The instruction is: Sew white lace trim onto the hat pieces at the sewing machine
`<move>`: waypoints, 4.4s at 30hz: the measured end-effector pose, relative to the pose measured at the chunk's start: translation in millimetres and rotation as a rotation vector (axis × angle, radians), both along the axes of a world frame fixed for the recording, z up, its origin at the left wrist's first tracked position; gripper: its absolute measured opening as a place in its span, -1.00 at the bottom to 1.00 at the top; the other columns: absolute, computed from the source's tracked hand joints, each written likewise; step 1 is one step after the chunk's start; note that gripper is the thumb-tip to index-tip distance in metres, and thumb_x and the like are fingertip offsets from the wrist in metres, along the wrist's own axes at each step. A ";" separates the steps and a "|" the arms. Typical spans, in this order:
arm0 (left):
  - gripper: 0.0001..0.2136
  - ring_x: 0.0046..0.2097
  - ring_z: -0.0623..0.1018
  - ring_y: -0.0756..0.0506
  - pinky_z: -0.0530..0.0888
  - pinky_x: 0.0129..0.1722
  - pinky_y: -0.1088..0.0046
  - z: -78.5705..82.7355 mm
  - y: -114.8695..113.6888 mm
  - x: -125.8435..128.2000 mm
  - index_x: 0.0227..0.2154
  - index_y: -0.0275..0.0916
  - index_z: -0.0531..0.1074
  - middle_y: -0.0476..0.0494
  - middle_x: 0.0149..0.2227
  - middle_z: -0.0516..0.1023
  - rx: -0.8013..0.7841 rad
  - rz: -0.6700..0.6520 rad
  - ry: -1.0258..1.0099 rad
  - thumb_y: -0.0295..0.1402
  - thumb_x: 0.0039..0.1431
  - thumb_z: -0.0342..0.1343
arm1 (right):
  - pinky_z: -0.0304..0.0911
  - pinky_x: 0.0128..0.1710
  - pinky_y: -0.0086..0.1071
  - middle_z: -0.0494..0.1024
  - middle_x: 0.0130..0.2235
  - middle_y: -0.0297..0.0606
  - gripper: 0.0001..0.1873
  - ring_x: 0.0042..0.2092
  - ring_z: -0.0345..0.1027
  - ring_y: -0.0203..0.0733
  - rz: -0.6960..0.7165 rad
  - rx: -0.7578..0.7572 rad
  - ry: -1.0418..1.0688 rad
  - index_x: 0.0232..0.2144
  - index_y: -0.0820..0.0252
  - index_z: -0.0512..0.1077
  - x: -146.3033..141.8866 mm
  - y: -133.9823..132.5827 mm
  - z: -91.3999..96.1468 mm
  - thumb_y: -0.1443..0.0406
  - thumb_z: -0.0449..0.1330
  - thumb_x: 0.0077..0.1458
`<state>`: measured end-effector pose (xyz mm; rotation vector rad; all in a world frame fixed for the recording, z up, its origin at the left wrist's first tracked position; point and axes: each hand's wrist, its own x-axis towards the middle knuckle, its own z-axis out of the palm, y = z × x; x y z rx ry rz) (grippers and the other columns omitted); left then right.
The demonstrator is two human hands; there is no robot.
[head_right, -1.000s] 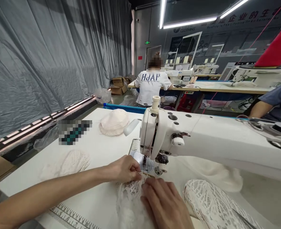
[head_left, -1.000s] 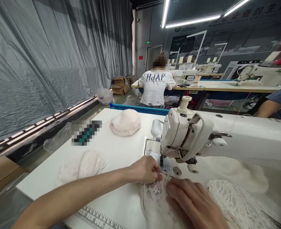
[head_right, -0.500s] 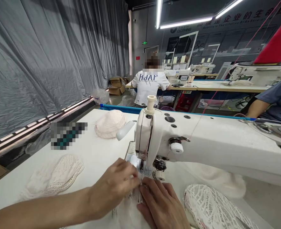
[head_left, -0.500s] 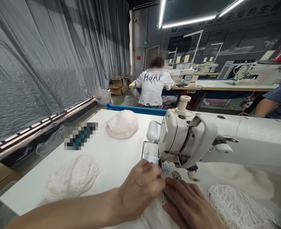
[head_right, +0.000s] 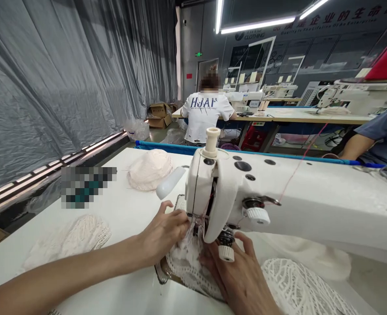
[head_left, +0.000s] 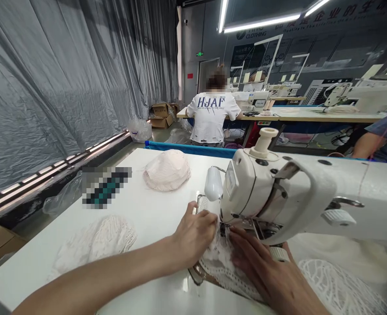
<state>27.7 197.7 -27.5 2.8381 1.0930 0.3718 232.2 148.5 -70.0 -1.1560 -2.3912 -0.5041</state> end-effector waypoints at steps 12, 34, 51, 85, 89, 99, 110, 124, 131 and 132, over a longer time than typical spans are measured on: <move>-0.75 -0.17 0.41 -0.05 0.12 0.05 0.23 7.9 -50.8 -22.5 -0.17 -0.31 0.34 -0.11 -0.19 0.44 0.006 -0.270 -0.100 -0.48 0.04 -0.02 | 0.08 -0.11 -0.12 0.58 -0.19 -0.13 -0.45 -0.17 0.42 -0.03 0.152 -0.074 0.147 -0.21 0.21 0.44 -17.7 -37.1 22.6 -0.11 -0.04 0.17; -0.84 -0.43 0.34 0.03 0.25 -0.35 0.40 -12.3 -44.5 -12.3 -0.51 -0.29 0.35 0.00 -0.50 0.37 0.429 -0.189 -0.170 -0.62 0.11 0.02 | 0.10 -0.14 -0.24 0.55 -0.18 -0.20 -0.78 -0.16 0.39 -0.13 0.069 -0.117 0.142 -0.14 0.20 0.39 -12.7 -36.2 4.6 0.30 -0.02 0.27; -0.78 -0.28 0.46 0.01 0.34 -0.21 0.37 -20.5 -47.8 -12.9 -0.60 -0.31 0.35 -0.01 -0.43 0.49 0.471 -0.183 -0.234 -0.68 0.07 0.03 | 0.02 -0.17 -0.23 0.59 -0.26 -0.31 -0.54 -0.19 0.36 -0.18 0.142 -0.078 0.329 -0.31 0.03 0.49 -14.5 -35.7 -6.1 0.26 -0.21 0.36; -0.89 -0.31 0.42 0.01 0.36 -0.20 0.36 -3.6 -50.2 -10.4 -0.42 -0.34 0.40 -0.06 -0.41 0.43 0.430 -0.225 -0.083 -0.56 0.18 0.02 | 0.09 -0.18 -0.20 0.60 -0.17 -0.18 -0.40 -0.26 0.45 -0.15 0.138 0.054 -0.014 -0.20 0.20 0.47 -10.0 -30.0 20.8 -0.12 -0.12 0.19; -0.91 -0.26 0.44 -0.01 0.36 -0.17 0.35 -6.4 -39.9 -7.6 -0.37 -0.33 0.39 -0.09 -0.35 0.45 0.418 -0.190 -0.068 -0.52 0.22 -0.01 | 0.09 -0.18 -0.14 0.61 -0.22 -0.13 -0.34 -0.39 0.44 -0.12 0.049 0.126 -0.064 -0.20 0.23 0.46 -12.8 -23.2 19.9 -0.12 -0.21 0.22; -0.89 -0.16 0.45 -0.06 0.33 -0.05 0.28 -14.2 -23.9 -6.5 -0.30 -0.36 0.38 -0.16 -0.28 0.45 0.436 -0.155 -0.073 -0.44 0.25 -0.03 | 0.10 -0.20 -0.05 0.59 -0.16 -0.04 -0.39 -0.27 0.48 0.01 0.027 0.205 -0.197 -0.08 0.34 0.40 -10.1 -13.1 17.1 -0.02 -0.21 0.27; -0.86 -0.33 0.41 0.00 0.34 -0.15 0.34 -9.3 -35.8 -7.8 -0.40 -0.35 0.37 -0.05 -0.42 0.40 0.447 -0.194 -0.081 -0.61 0.20 -0.06 | 0.10 -0.17 -0.14 0.61 -0.20 -0.14 -0.44 -0.32 0.48 -0.12 0.117 0.182 -0.129 -0.20 0.26 0.47 -11.7 -20.1 24.3 0.00 -0.17 0.29; -0.87 -0.32 0.41 -0.02 0.30 -0.19 0.34 -13.9 -35.7 -7.6 -0.45 -0.33 0.34 -0.04 -0.45 0.38 0.492 -0.149 -0.079 -0.58 0.20 -0.03 | 0.02 -0.11 -0.18 0.55 -0.05 -0.17 -0.50 -0.16 0.44 -0.12 0.107 0.105 -0.160 -0.08 0.27 0.42 -2.0 -21.8 16.5 0.00 -0.01 0.23; -0.94 -0.17 0.43 -0.05 0.24 0.01 0.25 -15.5 -27.5 -11.2 -0.28 -0.34 0.33 -0.08 -0.32 0.42 0.455 -0.121 -0.062 -0.49 0.22 -0.02 | 0.00 -0.11 -0.11 0.57 -0.10 -0.15 -0.56 -0.23 0.43 -0.10 0.033 0.186 -0.130 -0.11 0.26 0.44 -4.3 -15.2 12.1 0.08 -0.06 0.28; -0.93 -0.17 0.43 -0.05 0.24 0.01 0.26 -14.7 -24.9 -10.7 -0.29 -0.34 0.33 -0.08 -0.33 0.42 0.456 -0.116 -0.056 -0.51 0.23 -0.04 | -0.01 -0.11 -0.10 0.59 -0.12 -0.14 -0.56 -0.23 0.43 -0.09 0.026 0.206 -0.129 -0.13 0.27 0.46 -5.5 -15.0 12.5 0.10 -0.08 0.29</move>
